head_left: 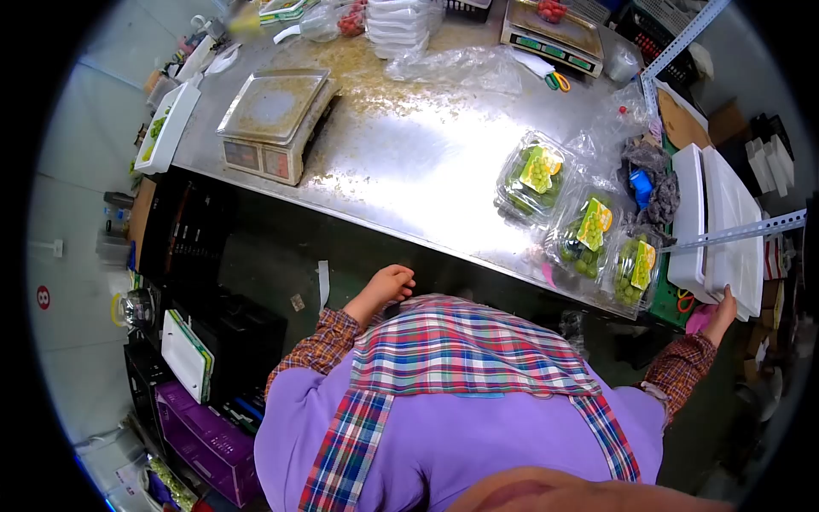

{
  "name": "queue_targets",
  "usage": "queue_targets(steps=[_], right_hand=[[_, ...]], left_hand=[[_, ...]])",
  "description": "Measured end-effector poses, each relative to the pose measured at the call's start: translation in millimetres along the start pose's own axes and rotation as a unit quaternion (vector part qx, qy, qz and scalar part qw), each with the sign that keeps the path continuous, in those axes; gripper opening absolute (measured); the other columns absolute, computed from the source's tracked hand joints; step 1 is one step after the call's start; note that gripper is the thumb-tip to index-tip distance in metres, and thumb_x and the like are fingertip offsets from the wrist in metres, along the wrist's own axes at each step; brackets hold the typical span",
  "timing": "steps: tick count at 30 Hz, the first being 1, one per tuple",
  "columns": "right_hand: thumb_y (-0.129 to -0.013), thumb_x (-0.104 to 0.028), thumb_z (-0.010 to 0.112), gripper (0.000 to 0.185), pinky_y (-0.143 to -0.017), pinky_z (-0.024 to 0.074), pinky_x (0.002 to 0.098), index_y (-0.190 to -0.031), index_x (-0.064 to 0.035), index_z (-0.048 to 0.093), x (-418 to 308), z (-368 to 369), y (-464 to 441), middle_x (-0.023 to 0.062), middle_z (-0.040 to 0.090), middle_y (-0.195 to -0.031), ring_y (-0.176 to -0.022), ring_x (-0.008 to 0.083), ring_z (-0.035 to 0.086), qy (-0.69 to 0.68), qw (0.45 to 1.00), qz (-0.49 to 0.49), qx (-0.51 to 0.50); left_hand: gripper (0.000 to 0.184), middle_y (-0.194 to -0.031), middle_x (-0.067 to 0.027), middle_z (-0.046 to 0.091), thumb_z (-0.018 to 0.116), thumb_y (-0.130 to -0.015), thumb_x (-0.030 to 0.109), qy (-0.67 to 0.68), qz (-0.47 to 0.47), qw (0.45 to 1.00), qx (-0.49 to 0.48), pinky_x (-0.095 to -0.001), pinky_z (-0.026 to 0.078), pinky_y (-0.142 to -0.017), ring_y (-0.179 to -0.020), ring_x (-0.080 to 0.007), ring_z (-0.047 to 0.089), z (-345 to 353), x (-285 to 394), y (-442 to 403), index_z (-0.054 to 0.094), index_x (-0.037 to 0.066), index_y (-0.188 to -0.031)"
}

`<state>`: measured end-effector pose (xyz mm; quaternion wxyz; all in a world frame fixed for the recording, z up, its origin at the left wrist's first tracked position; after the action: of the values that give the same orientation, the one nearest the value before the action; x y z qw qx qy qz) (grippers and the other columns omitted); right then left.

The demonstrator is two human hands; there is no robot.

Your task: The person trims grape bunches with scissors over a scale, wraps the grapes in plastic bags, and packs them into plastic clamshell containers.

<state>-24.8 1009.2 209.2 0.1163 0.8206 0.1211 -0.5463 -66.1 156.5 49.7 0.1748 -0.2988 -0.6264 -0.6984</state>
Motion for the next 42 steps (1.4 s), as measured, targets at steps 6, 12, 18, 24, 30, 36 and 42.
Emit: queue_targets(steps=[6, 12, 18, 24, 30, 36, 42], right_hand=[[-0.089, -0.022, 0.062, 0.052, -0.089, 0.0453, 0.0383, -0.131, 0.0030, 0.045, -132, 61, 239, 0.0160, 0.054, -0.117, -0.107, 0.0235, 0.054, -0.186, 0.923, -0.298, -0.155], [-0.088, -0.026, 0.061, 0.042, -0.086, 0.0465, 0.0383, -0.128, -0.0168, 0.051, -280, 116, 537, -0.0003, 0.060, -0.090, -0.075, 0.0118, 0.059, -0.312, 0.306, -0.621, -0.651], [-0.088, -0.023, 0.050, 0.019, -0.081, 0.0501, 0.0375, -0.106, -0.0202, 0.054, -328, 155, 705, -0.0033, 0.061, -0.082, -0.065, 0.0118, 0.055, -0.329, 0.129, -0.675, -0.647], [-0.087, -0.016, 0.041, 0.016, -0.072, 0.0526, 0.0327, -0.096, -0.0162, 0.055, -352, 190, 809, -0.0032, 0.057, -0.074, -0.062, 0.0110, 0.052, -0.417, 0.142, -0.746, -0.499], [-0.089, -0.016, 0.040, 0.016, -0.069, 0.0547, 0.0321, -0.096, -0.0123, 0.053, -367, 212, 862, -0.0020, 0.055, -0.069, -0.062, 0.0115, 0.053, -0.421, 0.098, -0.787, -0.439], [-0.097, -0.025, 0.032, 0.034, -0.065, 0.0578, 0.0343, -0.085, -0.0054, 0.057, -380, 245, 879, 0.0007, 0.054, -0.063, -0.055, 0.0137, 0.052, -0.433, 0.028, -0.762, -0.481], [-0.097, -0.026, 0.036, 0.029, -0.067, 0.0578, 0.0364, -0.107, -0.0074, 0.056, -391, 270, 859, 0.0025, 0.056, -0.068, -0.059, 0.0162, 0.056, -0.445, -0.034, -0.798, -0.405]], left_hand=[[0.025, -0.095, -0.0041, 0.064, 0.050, -0.093, 0.021, 0.006, 0.008, 1.000, 0.001, -0.0258, 0.049, -0.062, -0.073, -0.0114, 0.060, -31, 7, 8, 0.056, 0.006, -0.113], [0.027, -0.096, -0.0035, 0.063, 0.049, -0.095, 0.022, -0.017, 0.047, 0.998, -0.026, -0.0263, 0.051, -0.069, -0.079, -0.0122, 0.061, -89, 32, 1, 0.056, 0.007, -0.115], [0.028, -0.094, -0.0060, 0.063, 0.053, -0.094, 0.022, 0.037, 0.081, 0.996, -0.032, -0.0272, 0.051, -0.069, -0.079, -0.0143, 0.061, -203, 19, 29, 0.055, 0.004, -0.115], [0.028, -0.097, -0.0051, 0.064, 0.052, -0.093, 0.023, 0.086, 0.029, 0.995, 0.049, -0.0263, 0.051, -0.067, -0.078, -0.0129, 0.061, -334, -66, 47, 0.056, 0.006, -0.115], [0.028, -0.098, -0.0062, 0.063, 0.050, -0.094, 0.022, 0.145, 0.048, 0.988, 0.025, -0.0260, 0.051, -0.068, -0.079, -0.0138, 0.061, -353, -56, 58, 0.054, 0.005, -0.116], [0.028, -0.099, -0.0078, 0.062, 0.050, -0.094, 0.020, 0.153, 0.054, 0.987, 0.003, -0.0266, 0.051, -0.070, -0.080, -0.0143, 0.061, -351, -28, 59, 0.053, 0.003, -0.117], [0.025, -0.095, -0.0057, 0.063, 0.051, -0.094, 0.019, 0.134, 0.098, 0.986, 0.019, -0.0253, 0.050, -0.069, -0.079, -0.0129, 0.061, -383, 20, 58, 0.056, 0.004, -0.113]])
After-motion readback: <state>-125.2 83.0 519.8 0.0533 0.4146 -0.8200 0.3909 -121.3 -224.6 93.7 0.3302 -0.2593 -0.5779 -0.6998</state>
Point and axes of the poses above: each hand's wrist, its own y-axis away from the middle knuckle, its own z-axis out of the palm, x = y × z, the point moved 2 cm from there along -y, towards the middle knuckle
